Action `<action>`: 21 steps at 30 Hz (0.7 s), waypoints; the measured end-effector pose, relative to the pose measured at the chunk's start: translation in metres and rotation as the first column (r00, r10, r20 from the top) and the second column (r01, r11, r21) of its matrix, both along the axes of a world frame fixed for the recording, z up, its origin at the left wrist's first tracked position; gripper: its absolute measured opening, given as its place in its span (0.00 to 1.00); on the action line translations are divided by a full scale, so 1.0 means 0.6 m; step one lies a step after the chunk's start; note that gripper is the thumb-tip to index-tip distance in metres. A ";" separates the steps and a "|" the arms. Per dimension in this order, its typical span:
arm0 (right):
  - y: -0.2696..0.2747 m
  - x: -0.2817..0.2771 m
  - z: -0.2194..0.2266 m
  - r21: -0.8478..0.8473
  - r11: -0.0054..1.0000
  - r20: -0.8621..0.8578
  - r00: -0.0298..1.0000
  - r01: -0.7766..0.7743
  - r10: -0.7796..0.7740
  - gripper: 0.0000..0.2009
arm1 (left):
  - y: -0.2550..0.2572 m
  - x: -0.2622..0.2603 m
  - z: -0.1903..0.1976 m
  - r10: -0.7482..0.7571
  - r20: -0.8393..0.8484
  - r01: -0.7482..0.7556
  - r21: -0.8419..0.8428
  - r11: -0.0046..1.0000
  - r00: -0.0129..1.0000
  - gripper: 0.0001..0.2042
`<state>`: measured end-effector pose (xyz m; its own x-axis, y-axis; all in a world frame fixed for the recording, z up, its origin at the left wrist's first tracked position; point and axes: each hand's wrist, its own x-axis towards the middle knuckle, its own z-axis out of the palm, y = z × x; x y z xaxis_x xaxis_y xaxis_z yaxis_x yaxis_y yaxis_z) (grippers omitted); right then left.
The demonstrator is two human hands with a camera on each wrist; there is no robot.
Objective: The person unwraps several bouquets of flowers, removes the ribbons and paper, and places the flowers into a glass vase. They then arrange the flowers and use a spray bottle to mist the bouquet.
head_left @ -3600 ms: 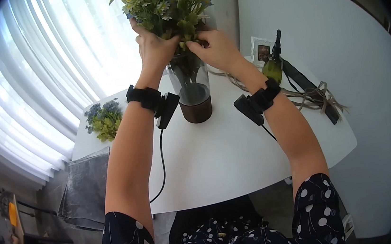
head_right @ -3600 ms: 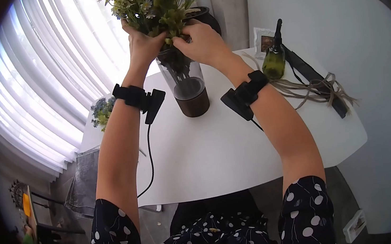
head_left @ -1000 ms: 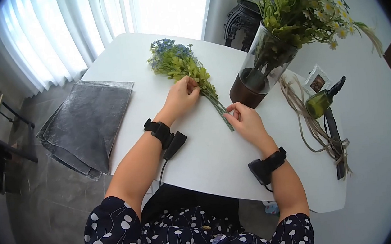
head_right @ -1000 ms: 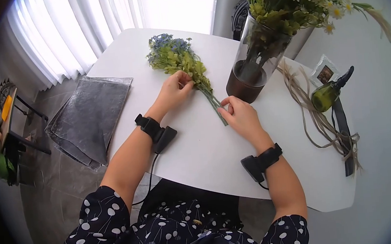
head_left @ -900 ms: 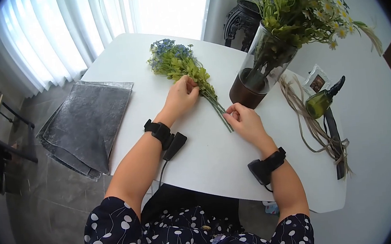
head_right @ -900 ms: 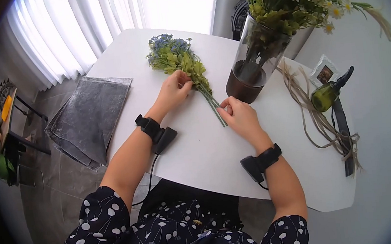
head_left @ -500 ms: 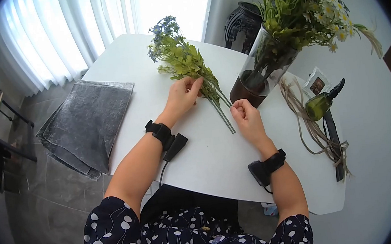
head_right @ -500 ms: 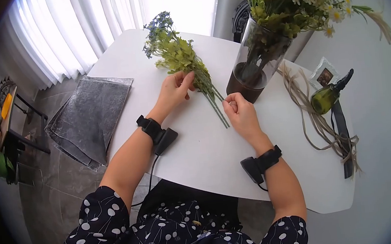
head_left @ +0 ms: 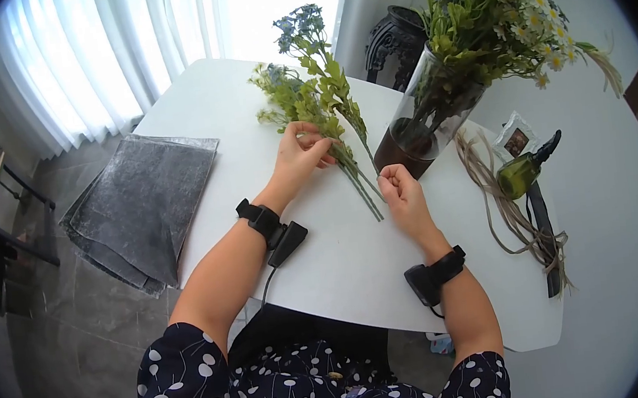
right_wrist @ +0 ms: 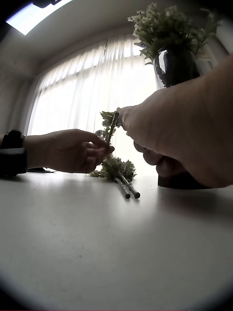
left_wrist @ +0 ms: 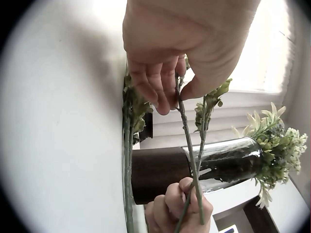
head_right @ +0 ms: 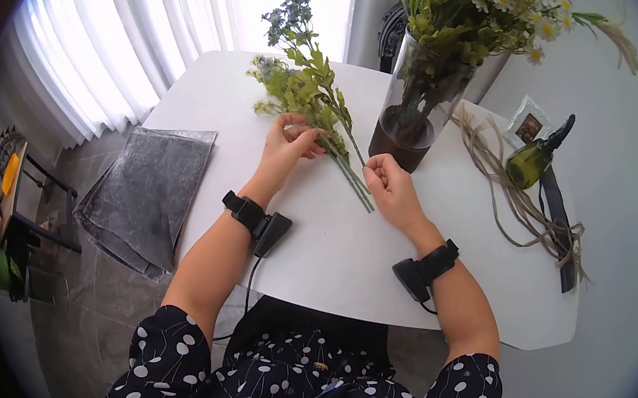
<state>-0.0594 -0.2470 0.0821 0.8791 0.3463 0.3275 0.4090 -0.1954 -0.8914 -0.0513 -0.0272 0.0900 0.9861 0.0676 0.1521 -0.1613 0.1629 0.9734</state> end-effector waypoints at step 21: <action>0.007 -0.035 0.022 -0.016 0.994 0.213 0.971 -0.109 0.110 0.06 | -0.040 -0.049 0.086 -0.076 0.417 0.059 0.055 0.997 0.906 0.17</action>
